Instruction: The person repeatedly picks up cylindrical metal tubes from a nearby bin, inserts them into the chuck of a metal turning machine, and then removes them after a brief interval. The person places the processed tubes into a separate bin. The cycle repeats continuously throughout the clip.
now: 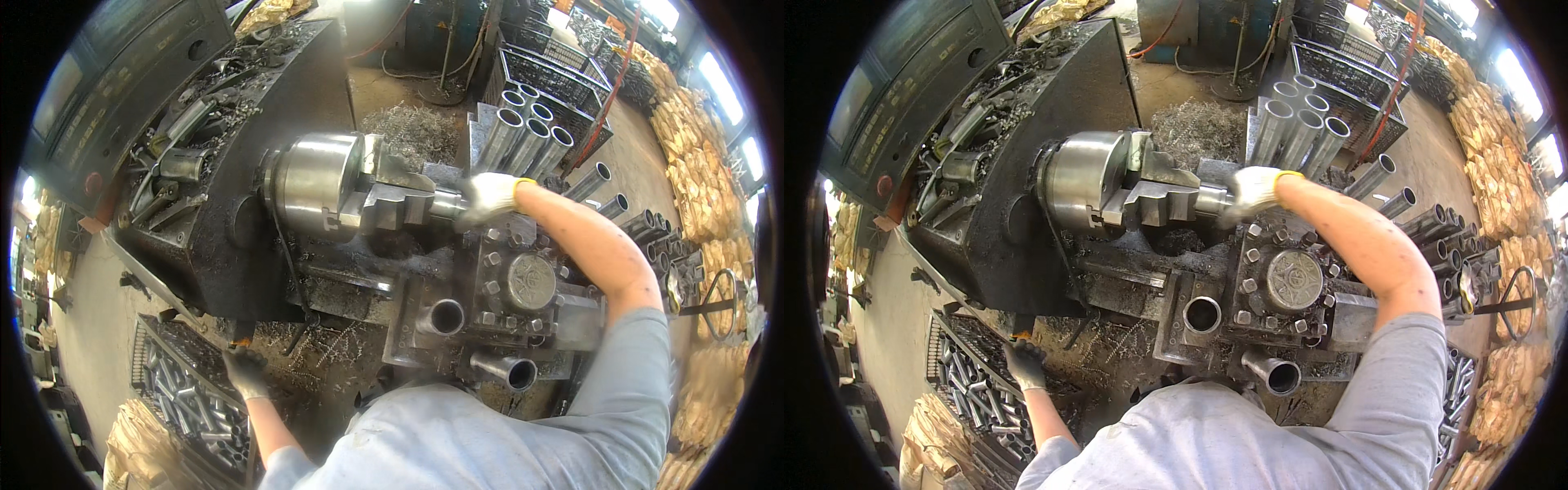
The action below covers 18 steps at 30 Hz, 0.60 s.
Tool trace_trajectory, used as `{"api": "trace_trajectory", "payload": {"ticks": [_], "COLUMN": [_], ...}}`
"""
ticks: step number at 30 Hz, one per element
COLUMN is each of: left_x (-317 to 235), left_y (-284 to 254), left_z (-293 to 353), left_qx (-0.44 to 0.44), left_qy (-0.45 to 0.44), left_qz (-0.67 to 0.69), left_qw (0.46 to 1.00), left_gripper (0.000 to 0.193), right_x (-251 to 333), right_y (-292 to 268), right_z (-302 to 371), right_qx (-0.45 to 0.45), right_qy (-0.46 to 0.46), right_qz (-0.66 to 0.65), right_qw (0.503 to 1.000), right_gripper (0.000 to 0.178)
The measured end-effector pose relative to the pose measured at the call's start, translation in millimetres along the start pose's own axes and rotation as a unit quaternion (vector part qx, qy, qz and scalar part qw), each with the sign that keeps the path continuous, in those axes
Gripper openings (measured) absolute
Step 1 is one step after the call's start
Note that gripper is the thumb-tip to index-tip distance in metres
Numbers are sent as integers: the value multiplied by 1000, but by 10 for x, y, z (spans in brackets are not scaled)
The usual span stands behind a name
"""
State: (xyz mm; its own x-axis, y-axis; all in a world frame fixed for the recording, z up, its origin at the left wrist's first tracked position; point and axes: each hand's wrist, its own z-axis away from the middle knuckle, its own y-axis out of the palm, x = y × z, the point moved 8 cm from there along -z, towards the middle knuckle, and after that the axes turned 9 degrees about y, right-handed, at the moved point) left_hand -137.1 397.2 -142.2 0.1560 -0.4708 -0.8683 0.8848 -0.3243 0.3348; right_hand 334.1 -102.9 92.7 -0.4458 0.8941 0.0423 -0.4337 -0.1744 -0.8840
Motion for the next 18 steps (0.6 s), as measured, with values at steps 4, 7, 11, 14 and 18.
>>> {"api": "trace_trajectory", "payload": {"ticks": [4,7,11,14,18], "left_x": [-157,-152,-148,-184,-1346], "left_y": [25,146,73,131,542], "left_z": [25,-14,-212,-90,643], "left_qx": [-17,65,47,21,-119], "left_qy": [-128,-187,-89,-41,357], "left_qz": [80,100,5,-21,-554], "left_qw": [988,975,995,999,743], "left_gripper": [53,46,34,27,52], "right_x": [31,214,153,-198,-711], "right_y": [3,14,-254,-519,-93], "right_z": [-131,-154,307,1158,2405], "right_qx": [46,71,-92,-251,-351], "right_qy": [-15,-49,-40,-10,85], "right_qz": [-72,-170,-156,-232,-490], "right_qw": [996,982,983,940,794], "right_gripper": [50,63,78,75,43]}}
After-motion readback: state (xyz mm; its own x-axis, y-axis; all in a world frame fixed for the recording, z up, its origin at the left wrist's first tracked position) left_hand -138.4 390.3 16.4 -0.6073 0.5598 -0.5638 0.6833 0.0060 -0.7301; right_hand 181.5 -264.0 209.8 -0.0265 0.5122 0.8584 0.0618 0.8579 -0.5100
